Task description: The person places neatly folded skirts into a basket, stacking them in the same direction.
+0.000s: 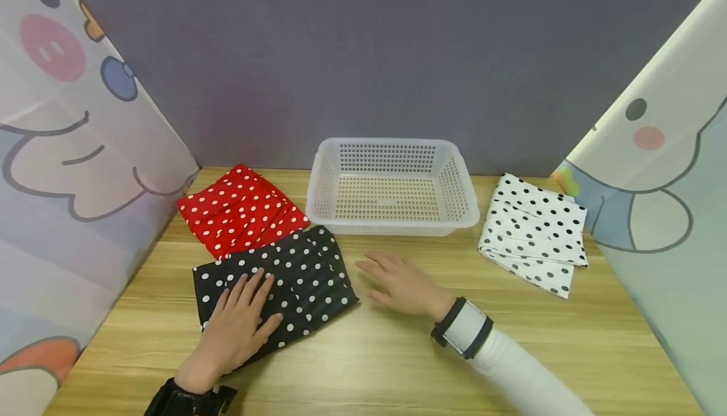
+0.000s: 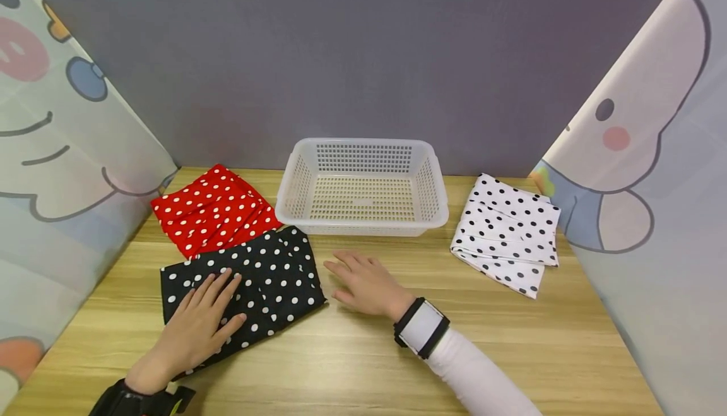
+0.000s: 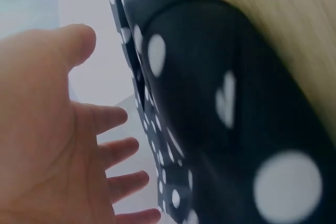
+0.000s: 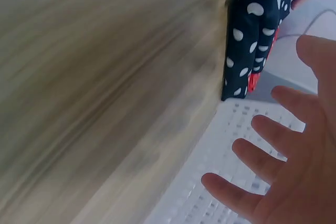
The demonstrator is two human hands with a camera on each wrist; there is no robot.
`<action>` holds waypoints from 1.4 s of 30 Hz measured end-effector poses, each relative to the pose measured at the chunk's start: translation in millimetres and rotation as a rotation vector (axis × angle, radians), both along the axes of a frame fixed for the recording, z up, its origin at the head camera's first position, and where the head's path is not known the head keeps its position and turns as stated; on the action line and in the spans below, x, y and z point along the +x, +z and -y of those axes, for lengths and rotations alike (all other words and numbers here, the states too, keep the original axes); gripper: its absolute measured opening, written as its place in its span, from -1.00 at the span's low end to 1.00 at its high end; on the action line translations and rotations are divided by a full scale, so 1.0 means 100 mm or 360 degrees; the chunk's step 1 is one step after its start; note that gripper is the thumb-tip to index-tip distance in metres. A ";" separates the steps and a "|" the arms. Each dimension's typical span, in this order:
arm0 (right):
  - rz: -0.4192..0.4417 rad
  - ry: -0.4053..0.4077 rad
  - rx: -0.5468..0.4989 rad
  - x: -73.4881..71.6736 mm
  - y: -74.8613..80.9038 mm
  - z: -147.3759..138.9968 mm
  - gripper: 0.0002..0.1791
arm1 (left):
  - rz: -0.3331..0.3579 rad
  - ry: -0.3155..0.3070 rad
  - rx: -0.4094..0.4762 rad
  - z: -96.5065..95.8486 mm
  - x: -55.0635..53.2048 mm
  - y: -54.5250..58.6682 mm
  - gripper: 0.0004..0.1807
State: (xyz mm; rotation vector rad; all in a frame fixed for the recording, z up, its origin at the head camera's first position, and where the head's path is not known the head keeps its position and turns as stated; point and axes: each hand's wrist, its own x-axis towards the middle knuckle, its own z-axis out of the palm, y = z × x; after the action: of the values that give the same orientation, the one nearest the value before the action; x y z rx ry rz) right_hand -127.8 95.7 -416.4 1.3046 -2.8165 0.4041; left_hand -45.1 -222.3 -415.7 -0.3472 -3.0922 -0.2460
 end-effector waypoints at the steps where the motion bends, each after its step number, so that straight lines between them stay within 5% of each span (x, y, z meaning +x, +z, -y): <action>1: 0.0006 0.0006 0.0007 -0.01 0.01 0.04 -0.38 | -0.0002 0.0010 -0.0003 0.02 0.00 0.00 -0.25; 16: 0.0115 0.0096 0.0315 -0.01 -0.02 0.50 -0.39 | -0.0051 0.0085 -0.0080 0.35 -0.08 -0.08 -0.24; 27: 0.0148 0.0145 0.0359 0.09 -0.10 0.59 -0.34 | 0.0038 0.0060 -0.0066 0.44 -0.12 -0.09 -0.17; 42: 0.0071 0.0218 0.0337 0.20 -0.05 0.51 -0.43 | 0.0004 -0.0022 -0.0095 0.39 -0.15 -0.06 -0.24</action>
State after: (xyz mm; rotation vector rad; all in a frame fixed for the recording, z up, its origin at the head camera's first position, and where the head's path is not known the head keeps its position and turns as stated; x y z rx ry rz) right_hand -107.4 44.5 -421.3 1.5512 -2.8819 0.1398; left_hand -59.7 -261.3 -422.1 -0.3701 -3.1058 -0.1544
